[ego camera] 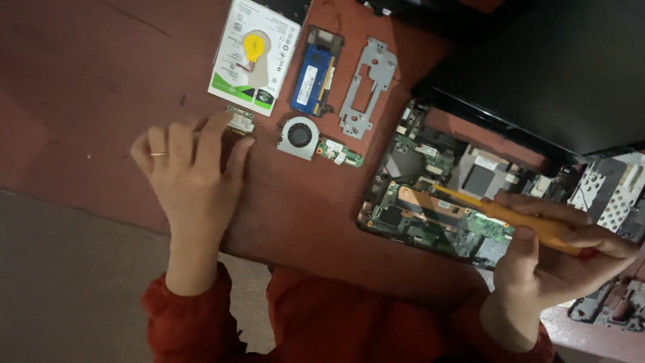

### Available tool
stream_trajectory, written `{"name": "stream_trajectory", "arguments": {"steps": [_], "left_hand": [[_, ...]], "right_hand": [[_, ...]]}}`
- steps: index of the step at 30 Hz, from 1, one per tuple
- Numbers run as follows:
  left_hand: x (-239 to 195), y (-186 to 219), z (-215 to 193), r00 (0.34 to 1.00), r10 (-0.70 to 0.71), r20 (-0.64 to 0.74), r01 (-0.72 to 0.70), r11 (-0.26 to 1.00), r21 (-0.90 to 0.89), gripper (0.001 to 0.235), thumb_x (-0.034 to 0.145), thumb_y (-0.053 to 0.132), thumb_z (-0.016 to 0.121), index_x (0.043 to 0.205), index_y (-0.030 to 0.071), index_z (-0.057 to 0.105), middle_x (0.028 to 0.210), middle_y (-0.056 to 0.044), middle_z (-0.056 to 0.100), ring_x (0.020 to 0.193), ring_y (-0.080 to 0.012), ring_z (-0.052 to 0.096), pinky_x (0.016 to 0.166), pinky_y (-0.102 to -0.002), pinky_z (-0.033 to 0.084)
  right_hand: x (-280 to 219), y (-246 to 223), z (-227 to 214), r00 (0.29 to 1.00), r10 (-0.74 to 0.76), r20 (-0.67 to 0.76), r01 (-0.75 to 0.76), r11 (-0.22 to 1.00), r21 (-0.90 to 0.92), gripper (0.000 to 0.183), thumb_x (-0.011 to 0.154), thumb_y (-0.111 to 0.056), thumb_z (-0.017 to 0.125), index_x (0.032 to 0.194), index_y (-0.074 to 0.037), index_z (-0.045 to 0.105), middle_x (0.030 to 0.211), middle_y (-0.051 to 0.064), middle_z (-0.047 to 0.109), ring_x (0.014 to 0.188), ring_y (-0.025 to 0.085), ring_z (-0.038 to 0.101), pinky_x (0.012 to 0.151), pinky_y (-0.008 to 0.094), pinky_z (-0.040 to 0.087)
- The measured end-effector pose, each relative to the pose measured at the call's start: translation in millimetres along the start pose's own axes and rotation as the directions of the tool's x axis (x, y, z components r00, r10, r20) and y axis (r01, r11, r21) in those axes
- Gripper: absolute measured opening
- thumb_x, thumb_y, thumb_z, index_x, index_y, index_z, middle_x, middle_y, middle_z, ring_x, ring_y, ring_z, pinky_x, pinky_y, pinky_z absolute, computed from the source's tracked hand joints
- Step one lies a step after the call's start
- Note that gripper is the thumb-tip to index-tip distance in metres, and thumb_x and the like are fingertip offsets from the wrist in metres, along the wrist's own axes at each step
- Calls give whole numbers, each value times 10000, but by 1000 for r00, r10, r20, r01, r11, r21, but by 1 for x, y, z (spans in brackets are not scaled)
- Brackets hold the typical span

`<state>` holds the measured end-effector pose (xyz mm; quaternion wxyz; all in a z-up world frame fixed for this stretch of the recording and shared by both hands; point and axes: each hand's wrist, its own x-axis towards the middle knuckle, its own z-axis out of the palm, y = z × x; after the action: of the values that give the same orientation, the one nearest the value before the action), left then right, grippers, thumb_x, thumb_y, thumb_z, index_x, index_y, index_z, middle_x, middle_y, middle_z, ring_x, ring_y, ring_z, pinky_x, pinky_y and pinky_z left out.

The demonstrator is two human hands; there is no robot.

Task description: Disassembling a laptop by removing internal screws and components using a screwdriver.

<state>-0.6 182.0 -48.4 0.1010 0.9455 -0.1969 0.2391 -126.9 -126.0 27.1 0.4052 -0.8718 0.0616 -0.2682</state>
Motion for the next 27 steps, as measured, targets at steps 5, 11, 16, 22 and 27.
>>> {"name": "stream_trajectory", "arguments": {"steps": [5, 11, 16, 22, 27], "left_hand": [[-6, 13, -12, 991, 12, 133, 25, 961, -275, 375, 955, 439, 713, 1168, 133, 669, 1112, -89, 528, 997, -290, 476, 907, -464, 323], [-16, 68, -22, 910, 274, 311, -21, 779, -627, 476, 887, 480, 711, 1265, 235, 555, 1230, -28, 516, 1135, -236, 510, 1006, -493, 295], [-26, 118, -28, 853, 437, 284, -32, 587, -809, 423, 849, 418, 747, 1176, 173, 637, 1276, 0, 535, 1138, -276, 416, 881, -467, 354], [-40, 147, -26, 823, 469, 320, -86, 660, -747, 392, 861, 345, 731, 1168, 108, 675, 1382, -4, 515, 1220, -260, 433, 927, -485, 309], [-42, 150, -26, 818, 466, 337, -96, 688, -720, 377, 886, 337, 702, 1208, 147, 648, 1349, 0, 542, 1231, -249, 446, 942, -472, 263]], "right_hand": [[-5, 9, -11, 997, -77, 20, 78, 995, -59, 331, 1049, -113, 538, 1192, -139, 241, 971, 241, 547, 810, 323, 642, 773, 450, 619], [-18, 27, -3, 959, -275, -61, 280, 955, 95, 408, 981, 73, 509, 1244, -157, 298, 991, 247, 567, 801, 311, 656, 704, 385, 635], [-26, 25, 4, 946, -269, -181, 296, 943, 149, 302, 945, 18, 569, 1127, -92, 355, 941, 209, 578, 824, 270, 659, 714, 415, 637], [-29, 27, 3, 952, -256, -167, 276, 955, 109, 306, 951, -3, 552, 1128, -87, 318, 906, 228, 549, 777, 311, 658, 698, 416, 624], [-27, 20, -3, 976, -212, -46, 215, 973, 85, 295, 971, -49, 526, 1133, -96, 285, 918, 236, 561, 818, 299, 668, 765, 423, 632]]}}
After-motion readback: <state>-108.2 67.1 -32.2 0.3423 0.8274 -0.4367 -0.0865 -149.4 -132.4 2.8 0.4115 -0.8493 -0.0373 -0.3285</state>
